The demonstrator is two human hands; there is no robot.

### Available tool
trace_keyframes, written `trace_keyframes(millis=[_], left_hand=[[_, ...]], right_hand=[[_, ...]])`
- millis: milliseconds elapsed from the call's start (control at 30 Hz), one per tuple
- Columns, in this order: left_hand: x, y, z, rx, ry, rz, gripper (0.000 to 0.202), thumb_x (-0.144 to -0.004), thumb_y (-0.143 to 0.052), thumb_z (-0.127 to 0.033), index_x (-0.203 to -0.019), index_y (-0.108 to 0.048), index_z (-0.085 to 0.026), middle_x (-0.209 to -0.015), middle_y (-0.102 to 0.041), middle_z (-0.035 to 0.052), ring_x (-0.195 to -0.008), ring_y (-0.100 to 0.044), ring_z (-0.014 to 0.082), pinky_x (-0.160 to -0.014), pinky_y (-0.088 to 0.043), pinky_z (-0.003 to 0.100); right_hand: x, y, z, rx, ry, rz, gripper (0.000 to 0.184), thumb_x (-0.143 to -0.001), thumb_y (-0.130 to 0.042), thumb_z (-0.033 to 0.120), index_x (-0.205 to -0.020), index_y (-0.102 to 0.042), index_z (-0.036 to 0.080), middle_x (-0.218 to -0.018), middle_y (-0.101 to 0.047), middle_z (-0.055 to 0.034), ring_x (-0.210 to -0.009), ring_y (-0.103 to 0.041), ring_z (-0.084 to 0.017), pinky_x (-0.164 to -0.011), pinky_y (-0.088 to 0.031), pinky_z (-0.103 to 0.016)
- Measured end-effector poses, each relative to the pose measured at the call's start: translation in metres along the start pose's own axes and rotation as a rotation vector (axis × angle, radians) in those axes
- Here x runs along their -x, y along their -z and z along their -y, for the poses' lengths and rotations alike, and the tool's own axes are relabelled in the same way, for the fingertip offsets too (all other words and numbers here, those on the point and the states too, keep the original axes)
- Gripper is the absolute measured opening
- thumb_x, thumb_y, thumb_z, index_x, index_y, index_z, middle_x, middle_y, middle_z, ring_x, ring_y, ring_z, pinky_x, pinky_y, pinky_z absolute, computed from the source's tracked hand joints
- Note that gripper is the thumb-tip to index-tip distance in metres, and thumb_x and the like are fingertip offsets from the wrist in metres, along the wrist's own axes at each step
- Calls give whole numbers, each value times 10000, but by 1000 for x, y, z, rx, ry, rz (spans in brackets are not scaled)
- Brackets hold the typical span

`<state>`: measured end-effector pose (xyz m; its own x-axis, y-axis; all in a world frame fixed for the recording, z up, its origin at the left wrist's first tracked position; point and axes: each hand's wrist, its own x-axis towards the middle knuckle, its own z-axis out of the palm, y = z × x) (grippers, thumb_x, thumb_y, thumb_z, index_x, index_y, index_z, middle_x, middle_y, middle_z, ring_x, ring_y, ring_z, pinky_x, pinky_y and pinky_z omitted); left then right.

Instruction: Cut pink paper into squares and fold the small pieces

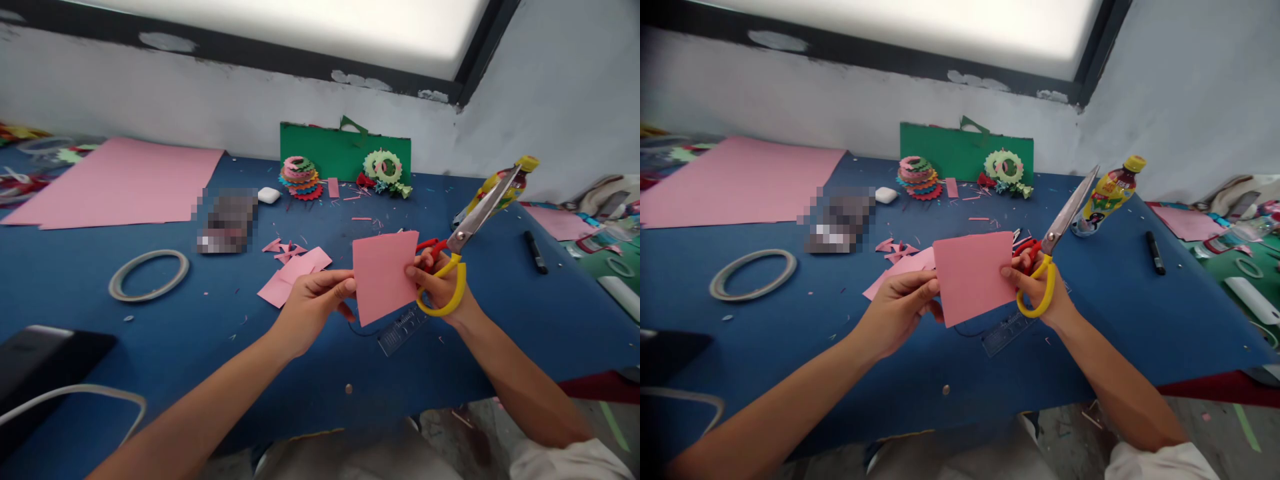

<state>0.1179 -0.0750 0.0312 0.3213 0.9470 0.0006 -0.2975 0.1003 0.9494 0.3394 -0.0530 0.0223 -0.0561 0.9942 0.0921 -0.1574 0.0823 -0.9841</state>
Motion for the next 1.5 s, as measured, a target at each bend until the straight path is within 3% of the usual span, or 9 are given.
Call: trace_keyframes(millis=[267, 567, 867, 1067, 1167, 1267, 1367, 1433, 1500], left_hand=[[0, 1, -2, -50, 10, -26, 258, -767, -665, -383, -933, -722, -194, -885, -711, 77, -706, -660, 172, -483, -539, 217], [-2, -3, -2, -4, -6, -52, 167, -754, -681, -326, -789, -703, -165, -721, -663, 27, -646, -630, 136, -486, -541, 205], [5, -3, 3, -318, -308, -243, 205, -767, -675, -247, -936, -573, -192, -876, -631, 14, -743, -638, 130, -590, -565, 212], [10, -5, 2, -635, -330, 34, 148, -819, -600, -238, -941, -667, -186, -889, -654, 61, -725, -620, 124, -570, -532, 179], [9, -7, -1, -640, -276, 80, 188, -821, -591, -237, -972, -690, -185, -934, -674, 84, -736, -633, 141, -576, -531, 201], [8, -7, -6, -614, -254, 21, 191, -804, -585, -209, -943, -713, -189, -861, -694, 75, -673, -633, 138, -547, -522, 207], [9, -3, -14, -611, -267, -101, 176, -764, -619, -190, -906, -723, -205, -812, -704, 47, -640, -626, 124, -530, -512, 189], [12, 0, -22, -603, -320, -206, 174, -740, -661, -205, -903, -719, -216, -819, -702, 27, -616, -612, 107, -516, -506, 179], [15, 4, -30, -580, -389, -331, 234, -718, -699, -234, -952, -704, -232, -723, -676, -11, -539, -578, 83, -490, -501, 176]], right_hand=[[-1, 2, 0, -1, 6, 1, 427, -633, -789, 258, -667, -367, 204, -692, -513, 48, -639, -480, -89, -576, -368, -213], [2, 2, 2, 85, 27, 35, 399, -663, -761, 286, -680, -369, 211, -708, -571, 39, -604, -476, -98, -570, -369, -239], [0, 6, 4, 306, 176, -30, 388, -695, -725, 320, -676, -351, 216, -725, -582, 32, -670, -515, -122, -654, -395, -273], [2, 1, 5, 390, 190, -11, 385, -708, -699, 336, -646, -338, 219, -713, -591, 19, -658, -512, -133, -654, -396, -289], [4, -2, 6, 375, 176, -14, 401, -697, -708, 337, -631, -330, 218, -708, -589, 12, -664, -504, -135, -660, -394, -292], [5, -1, 5, 280, 97, 27, 404, -702, -704, 393, -662, -341, 220, -682, -528, 30, -586, -457, -109, -573, -394, -262], [7, 3, 2, 93, -49, 159, 490, -669, -651, 605, -696, -340, 227, -635, -397, 63, -436, -299, -67, -379, -272, -214], [8, 4, 0, 38, -103, 250, 584, -579, -660, 701, -717, -347, 228, -650, -353, 67, -434, -229, -56, -354, -199, -205], [10, 4, -1, 61, -104, 305, 635, -512, -701, 711, -746, -366, 225, -695, -361, 56, -481, -243, -60, -387, -211, -202]])
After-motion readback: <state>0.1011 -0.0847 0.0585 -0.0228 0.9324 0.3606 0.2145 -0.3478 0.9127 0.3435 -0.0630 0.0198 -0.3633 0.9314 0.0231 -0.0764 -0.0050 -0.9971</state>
